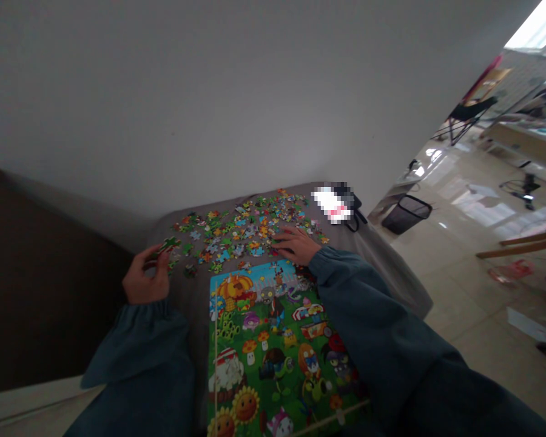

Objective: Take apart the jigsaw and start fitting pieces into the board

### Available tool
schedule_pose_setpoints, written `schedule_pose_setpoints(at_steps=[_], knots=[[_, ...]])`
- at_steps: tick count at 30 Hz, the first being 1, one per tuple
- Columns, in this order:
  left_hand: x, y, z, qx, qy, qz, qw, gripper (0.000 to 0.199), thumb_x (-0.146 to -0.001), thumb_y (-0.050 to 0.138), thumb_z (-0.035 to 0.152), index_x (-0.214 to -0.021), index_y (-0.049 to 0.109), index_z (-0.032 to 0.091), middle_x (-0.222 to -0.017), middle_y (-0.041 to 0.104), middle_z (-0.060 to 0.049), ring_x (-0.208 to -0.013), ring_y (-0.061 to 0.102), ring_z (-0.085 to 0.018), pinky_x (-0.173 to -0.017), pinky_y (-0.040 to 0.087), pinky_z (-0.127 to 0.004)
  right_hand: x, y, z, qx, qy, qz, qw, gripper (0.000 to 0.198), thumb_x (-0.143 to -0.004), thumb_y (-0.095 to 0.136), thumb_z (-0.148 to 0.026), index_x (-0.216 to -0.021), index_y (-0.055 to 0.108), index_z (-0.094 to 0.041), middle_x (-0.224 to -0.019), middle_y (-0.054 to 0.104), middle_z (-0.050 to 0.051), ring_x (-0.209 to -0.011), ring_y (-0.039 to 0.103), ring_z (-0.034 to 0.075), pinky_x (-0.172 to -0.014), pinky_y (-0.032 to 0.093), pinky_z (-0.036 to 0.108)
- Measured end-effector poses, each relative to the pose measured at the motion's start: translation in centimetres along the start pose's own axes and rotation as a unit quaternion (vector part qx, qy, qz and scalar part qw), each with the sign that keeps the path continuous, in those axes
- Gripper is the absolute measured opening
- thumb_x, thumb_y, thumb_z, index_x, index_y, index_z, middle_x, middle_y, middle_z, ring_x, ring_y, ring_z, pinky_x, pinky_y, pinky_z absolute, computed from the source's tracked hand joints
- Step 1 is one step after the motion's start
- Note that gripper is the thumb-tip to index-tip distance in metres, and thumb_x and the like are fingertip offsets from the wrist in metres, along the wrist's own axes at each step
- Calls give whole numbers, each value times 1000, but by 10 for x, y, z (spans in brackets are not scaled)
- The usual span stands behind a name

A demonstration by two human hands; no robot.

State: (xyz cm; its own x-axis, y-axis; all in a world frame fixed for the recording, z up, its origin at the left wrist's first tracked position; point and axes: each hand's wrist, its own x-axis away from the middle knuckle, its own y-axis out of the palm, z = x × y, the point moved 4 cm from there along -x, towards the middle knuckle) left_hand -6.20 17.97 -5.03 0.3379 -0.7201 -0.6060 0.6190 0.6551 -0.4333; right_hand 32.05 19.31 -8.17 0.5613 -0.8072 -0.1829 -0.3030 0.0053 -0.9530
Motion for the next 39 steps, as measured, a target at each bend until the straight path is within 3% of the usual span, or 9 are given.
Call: schedule_pose_setpoints(at_steps=[4, 9, 12, 16, 20, 24, 33, 39], knots=[[0, 1, -2, 3, 9, 3, 1000, 32, -85, 65, 38, -109, 71, 18, -97, 73, -5, -68, 65, -14, -65, 52, -27, 0, -1, 5, -2, 8, 45, 999, 25, -91, 59, -28, -109, 77, -26, -117, 71, 5, -129, 47, 30, -106, 37, 49], [0, 3, -10, -16, -1, -2, 1000, 35, -86, 64, 42, -109, 71, 18, -95, 74, -4, -71, 66, -14, -67, 52, -25, 1, -6, 6, 2, 10, 54, 998, 22, -91, 59, -27, -99, 79, -23, -106, 71, 8, -120, 51, 28, -103, 40, 46], [0, 3, -11, -18, -5, -10, 1000, 36, -85, 63, 43, -110, 71, 18, -97, 74, -5, -74, 67, -14, -70, 53, -24, 0, -9, 4, 7, 16, 54, 998, 31, -92, 58, -30, -118, 72, -20, -118, 68, 10, -121, 50, 28, -104, 40, 47], [0, 4, -9, -13, -6, -15, 1000, 38, -84, 64, 43, -111, 71, 18, -98, 74, -6, -72, 67, -14, -67, 53, -24, -8, -4, 1, 37, 41, 50, 997, 53, -97, 51, -41, -145, 49, -18, -150, 48, 11, -141, 34, 28, -114, 31, 47], [0, 4, -7, -19, 5, -10, 1000, 36, -85, 64, 42, -110, 72, 18, -97, 74, -5, -70, 67, -14, -67, 52, -24, -19, 8, -2, 68, 35, 14, 997, 58, -101, 39, -48, -153, 36, -23, -162, 31, 5, -150, 21, 28, -117, 26, 46], [0, 5, -10, -27, 0, -7, 1000, 35, -84, 64, 42, -109, 72, 19, -96, 74, -6, -69, 66, -15, -64, 50, -24, -23, 15, -5, 72, 7, -29, 997, 59, -101, 38, -51, -155, 32, -26, -160, 34, 1, -150, 20, 29, -115, 28, 48], [1, 5, -7, -21, -5, -12, 1000, 35, -84, 64, 41, -110, 72, 19, -97, 74, -6, -71, 66, -15, -66, 51, -26, -14, 8, -8, 25, 31, 8, 999, 49, -101, 44, -46, -143, 53, -23, -148, 53, 4, -135, 38, 30, -110, 29, 47], [1, 5, -9, -28, 8, -9, 1000, 35, -85, 64, 42, -110, 73, 19, -99, 74, -6, -71, 66, -15, -66, 51, -26, -14, 1, -9, -2, 10, 49, 999, 35, -100, 49, -40, -118, 71, -20, -125, 70, 6, -122, 47, 28, -103, 34, 46]])
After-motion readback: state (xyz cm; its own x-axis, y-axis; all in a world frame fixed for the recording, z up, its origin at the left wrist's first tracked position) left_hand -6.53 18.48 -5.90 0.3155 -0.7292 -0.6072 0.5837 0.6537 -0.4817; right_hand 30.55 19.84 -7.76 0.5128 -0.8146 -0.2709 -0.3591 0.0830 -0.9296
